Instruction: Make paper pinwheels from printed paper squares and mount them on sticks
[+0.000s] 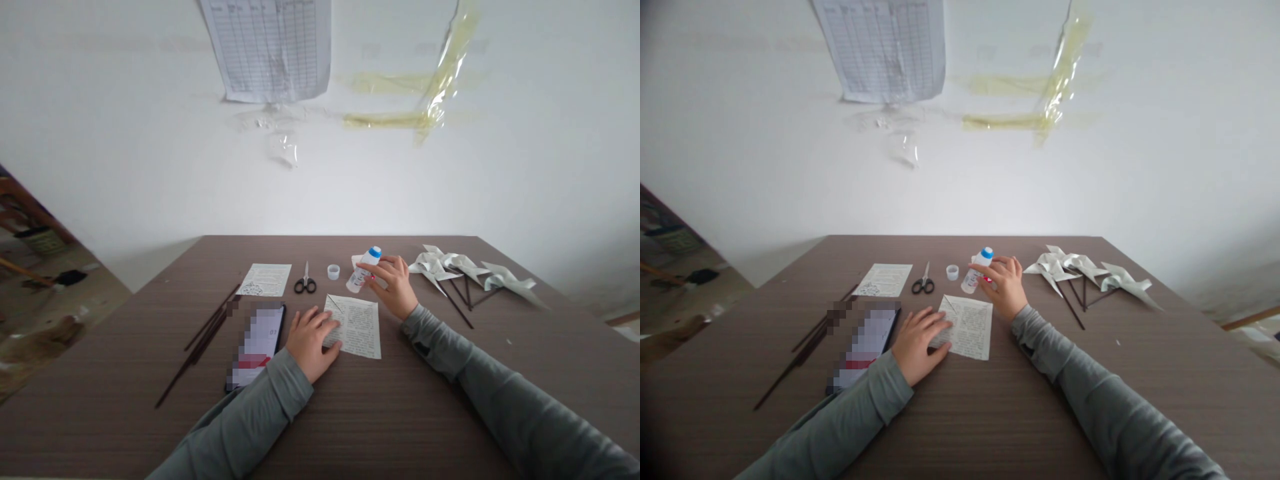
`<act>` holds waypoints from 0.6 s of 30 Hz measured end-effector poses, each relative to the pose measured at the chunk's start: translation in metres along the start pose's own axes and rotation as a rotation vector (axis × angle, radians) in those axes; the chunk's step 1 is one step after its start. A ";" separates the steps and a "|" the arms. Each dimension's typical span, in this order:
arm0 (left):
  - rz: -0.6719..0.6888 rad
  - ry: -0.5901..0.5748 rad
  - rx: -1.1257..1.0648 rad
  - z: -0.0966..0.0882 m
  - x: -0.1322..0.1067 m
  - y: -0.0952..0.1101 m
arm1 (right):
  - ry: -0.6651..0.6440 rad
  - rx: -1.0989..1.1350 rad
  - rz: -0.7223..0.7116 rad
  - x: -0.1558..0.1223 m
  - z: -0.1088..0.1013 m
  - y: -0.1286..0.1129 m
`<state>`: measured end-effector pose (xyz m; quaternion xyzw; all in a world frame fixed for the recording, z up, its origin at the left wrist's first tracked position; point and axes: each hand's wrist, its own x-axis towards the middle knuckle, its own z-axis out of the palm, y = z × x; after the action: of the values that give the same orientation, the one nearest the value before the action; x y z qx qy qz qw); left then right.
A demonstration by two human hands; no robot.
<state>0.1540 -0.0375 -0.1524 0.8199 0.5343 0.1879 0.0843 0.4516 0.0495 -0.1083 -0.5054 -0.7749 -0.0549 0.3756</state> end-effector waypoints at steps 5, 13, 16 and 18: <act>0.005 0.016 0.025 0.004 0.001 -0.004 | -0.092 -0.059 -0.034 0.034 0.006 -0.003; 0.012 0.017 0.025 0.003 0.001 -0.006 | -0.154 -0.126 -0.077 0.059 0.029 0.001; 0.013 0.010 0.028 0.002 0.001 -0.006 | -0.149 -0.148 -0.079 0.059 0.038 0.001; 0.017 -0.001 0.034 0.002 0.001 -0.007 | -0.154 -0.161 -0.067 0.059 0.042 0.000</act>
<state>0.1495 -0.0336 -0.1558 0.8258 0.5302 0.1792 0.0690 0.4174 0.1132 -0.1004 -0.5104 -0.8111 -0.0907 0.2709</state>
